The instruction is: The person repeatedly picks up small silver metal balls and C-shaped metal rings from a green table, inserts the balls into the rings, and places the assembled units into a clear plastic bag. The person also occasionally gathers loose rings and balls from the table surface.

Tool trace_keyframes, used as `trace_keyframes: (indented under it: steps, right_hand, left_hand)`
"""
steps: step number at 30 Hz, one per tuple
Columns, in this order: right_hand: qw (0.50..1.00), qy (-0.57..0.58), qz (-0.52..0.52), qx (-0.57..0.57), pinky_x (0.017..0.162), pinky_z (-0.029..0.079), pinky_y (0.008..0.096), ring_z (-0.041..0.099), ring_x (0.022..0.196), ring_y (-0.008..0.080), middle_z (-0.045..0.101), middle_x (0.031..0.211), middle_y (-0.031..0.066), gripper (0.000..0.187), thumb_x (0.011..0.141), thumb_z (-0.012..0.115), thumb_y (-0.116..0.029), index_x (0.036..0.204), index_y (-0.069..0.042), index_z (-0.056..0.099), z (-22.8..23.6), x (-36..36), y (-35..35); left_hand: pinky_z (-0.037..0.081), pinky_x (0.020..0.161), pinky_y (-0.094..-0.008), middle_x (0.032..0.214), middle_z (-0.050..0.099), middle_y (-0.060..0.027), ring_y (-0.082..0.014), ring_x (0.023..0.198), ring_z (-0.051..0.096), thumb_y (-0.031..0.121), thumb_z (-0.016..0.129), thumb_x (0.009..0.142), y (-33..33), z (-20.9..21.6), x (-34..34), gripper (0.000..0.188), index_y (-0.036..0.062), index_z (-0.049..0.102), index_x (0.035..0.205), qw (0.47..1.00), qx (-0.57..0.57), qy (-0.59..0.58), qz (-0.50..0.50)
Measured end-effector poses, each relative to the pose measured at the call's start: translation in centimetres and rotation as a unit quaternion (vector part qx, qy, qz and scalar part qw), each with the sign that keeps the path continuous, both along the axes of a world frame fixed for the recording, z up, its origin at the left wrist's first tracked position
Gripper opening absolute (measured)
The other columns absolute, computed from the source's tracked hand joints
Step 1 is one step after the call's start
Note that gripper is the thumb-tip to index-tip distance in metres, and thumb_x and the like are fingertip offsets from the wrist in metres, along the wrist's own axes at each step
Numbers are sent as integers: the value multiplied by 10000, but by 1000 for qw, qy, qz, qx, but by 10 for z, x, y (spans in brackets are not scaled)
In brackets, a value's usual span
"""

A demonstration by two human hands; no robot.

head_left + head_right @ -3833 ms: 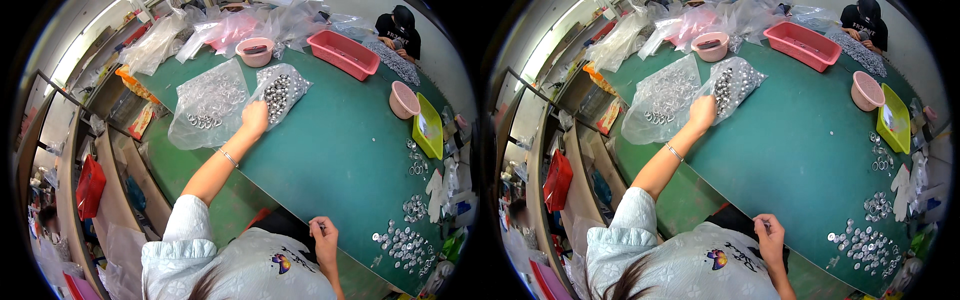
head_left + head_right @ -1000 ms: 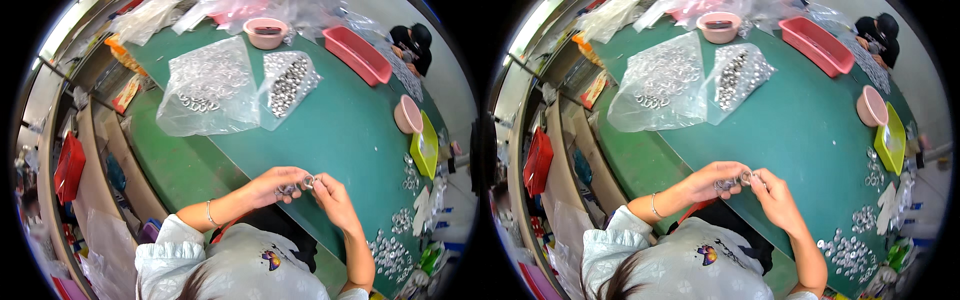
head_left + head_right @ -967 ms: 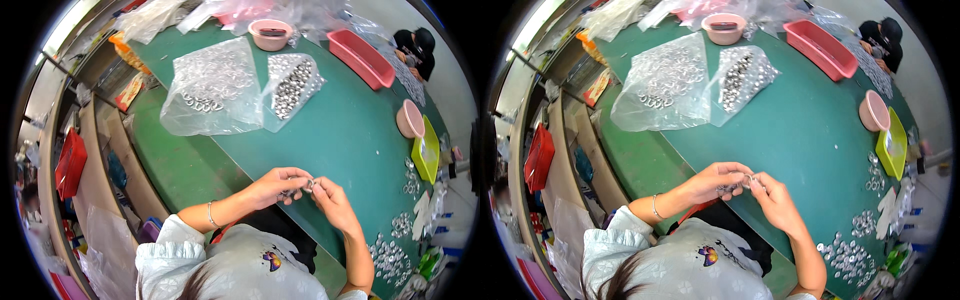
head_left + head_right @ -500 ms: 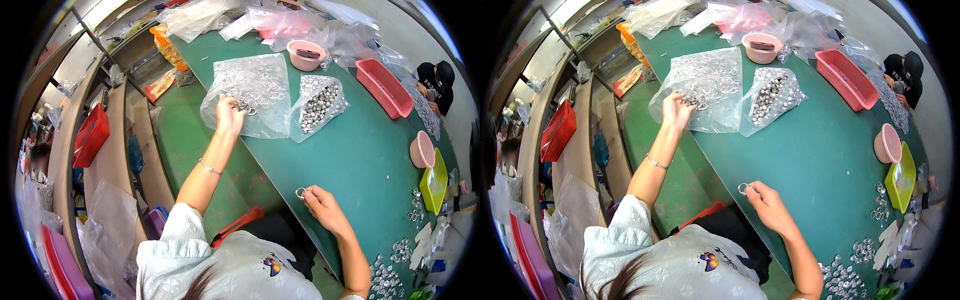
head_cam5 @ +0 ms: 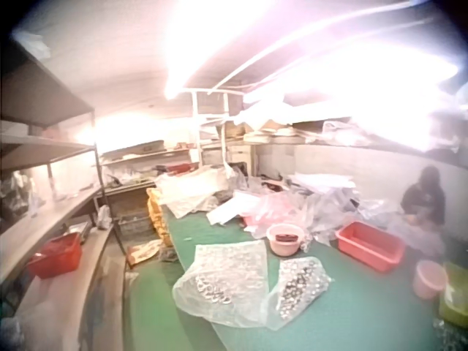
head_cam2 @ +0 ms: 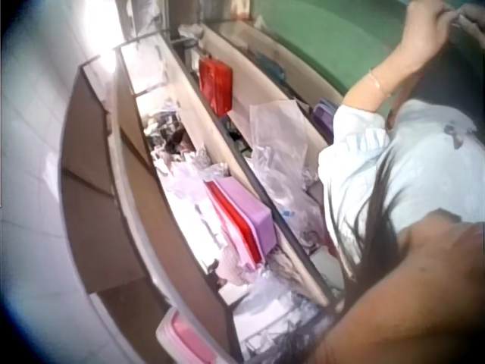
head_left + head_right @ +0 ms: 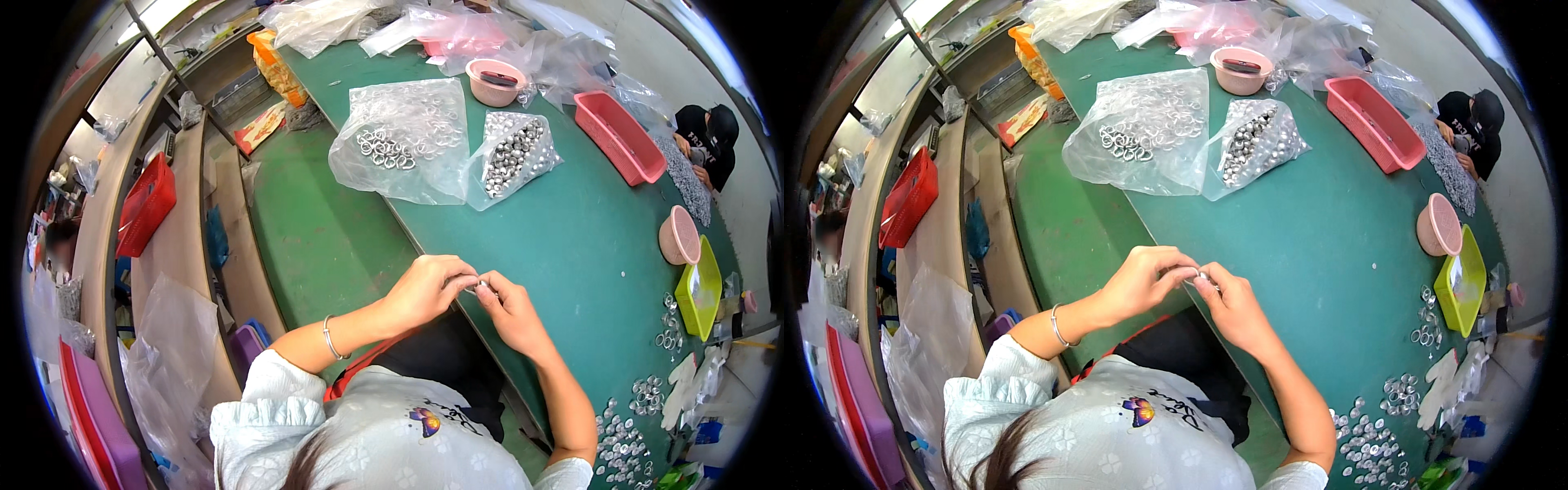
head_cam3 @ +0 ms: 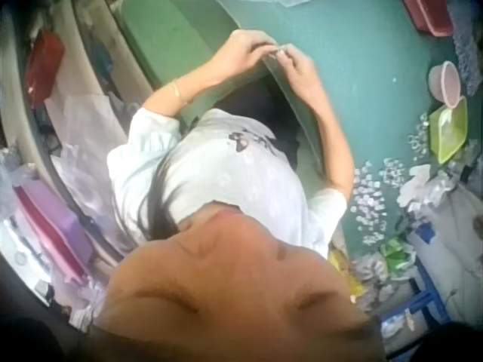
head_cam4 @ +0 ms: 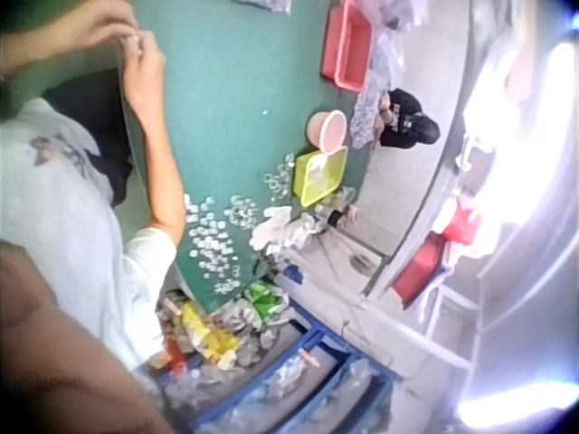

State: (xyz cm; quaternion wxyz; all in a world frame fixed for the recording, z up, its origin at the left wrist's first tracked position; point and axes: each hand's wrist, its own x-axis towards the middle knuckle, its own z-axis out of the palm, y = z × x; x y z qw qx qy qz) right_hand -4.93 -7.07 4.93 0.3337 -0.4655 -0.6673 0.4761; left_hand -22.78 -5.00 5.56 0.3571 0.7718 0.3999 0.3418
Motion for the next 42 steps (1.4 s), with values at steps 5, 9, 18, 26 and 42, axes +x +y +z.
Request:
trace_keyframes:
  steps: [5,9,18,26,42]
  right_hand:
    - [998,-51,13,36,571,413,353,513,598,279,530,704,161,179,905,506,-181,869,-9,543,11,0,-5]
    - [983,-114,-14,144,581,422,363,539,632,325,556,735,174,179,888,534,-178,859,-1,541,25,-6,-11]
    - [991,-9,115,-69,590,411,327,473,600,206,523,684,113,267,932,467,-227,871,20,547,64,12,13]
    - [998,-41,54,-11,515,371,305,434,568,136,464,641,51,337,947,448,-306,812,-10,537,65,8,46]
    - [982,31,-91,-162,549,348,210,419,623,51,462,684,2,192,940,468,-180,989,-23,566,31,44,92]
  left_hand:
    - [481,557,-252,734,643,-73,-107,604,582,44,607,839,-18,-1,-2,103,-48,650,855,996,44,-73,39]
    - [488,564,-231,730,649,-70,-97,599,581,37,612,837,-13,1,-4,120,-64,665,872,921,-289,-260,35]
    - [492,513,-255,701,646,-111,-163,568,614,-81,620,733,-6,27,3,138,-22,672,847,983,100,-151,34]
    - [476,492,-242,723,654,-122,-151,580,621,-69,604,763,39,39,4,122,-26,684,844,985,-28,-171,27]
    - [442,629,-222,788,598,-49,-90,677,533,115,560,893,119,8,12,209,-43,600,1025,858,-371,-350,63]
